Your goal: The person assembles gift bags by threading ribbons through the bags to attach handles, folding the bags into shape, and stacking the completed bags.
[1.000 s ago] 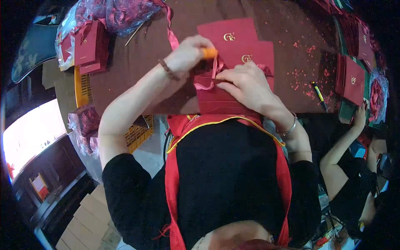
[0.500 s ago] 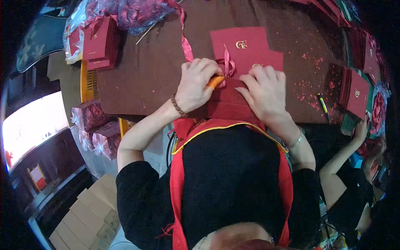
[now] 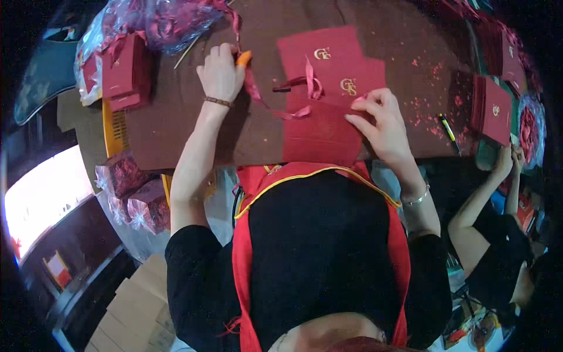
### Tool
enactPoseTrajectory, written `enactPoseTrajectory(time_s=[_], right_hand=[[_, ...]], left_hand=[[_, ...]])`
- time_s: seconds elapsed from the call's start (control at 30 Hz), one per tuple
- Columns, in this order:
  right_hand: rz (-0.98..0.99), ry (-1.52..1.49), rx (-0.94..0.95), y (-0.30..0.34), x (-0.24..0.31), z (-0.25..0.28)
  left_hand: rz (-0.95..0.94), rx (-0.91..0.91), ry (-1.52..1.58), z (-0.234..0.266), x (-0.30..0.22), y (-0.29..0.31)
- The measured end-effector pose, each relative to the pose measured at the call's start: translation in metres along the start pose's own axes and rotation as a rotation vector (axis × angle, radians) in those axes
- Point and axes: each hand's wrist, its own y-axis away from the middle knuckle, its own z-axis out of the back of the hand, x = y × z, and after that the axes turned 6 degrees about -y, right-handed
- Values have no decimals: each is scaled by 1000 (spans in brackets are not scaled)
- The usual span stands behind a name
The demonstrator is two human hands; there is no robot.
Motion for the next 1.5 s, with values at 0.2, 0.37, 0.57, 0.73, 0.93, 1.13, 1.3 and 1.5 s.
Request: enactPoseTrajectory(time_s=[0.2,0.37,0.57,0.73,0.93,1.13,1.3,1.5], right_hand=[[-83,-135,39,3,-3,4],[-62,-198,88,-7,-13,7],[-189,-412,325,-49,-6,7],[-149,-556,387,-38,-13,-8],[-242,-606,408,-36,-11,-12],[-134,-480,300,-35,-12,-17],[-172,-488,320,-35,-2,-13],[-172,-487,315,-31,-5,-15]], left_hand=[[243,133,719,0,11,-11],[171,261,1192,73,-43,-8],[-297,207,739,90,-93,20],[-311,317,642,77,-95,46],[-277,205,678,69,-98,56],[-370,80,534,69,-106,56],[-394,43,460,68,-110,56],[-352,-35,542,64,-114,54]])
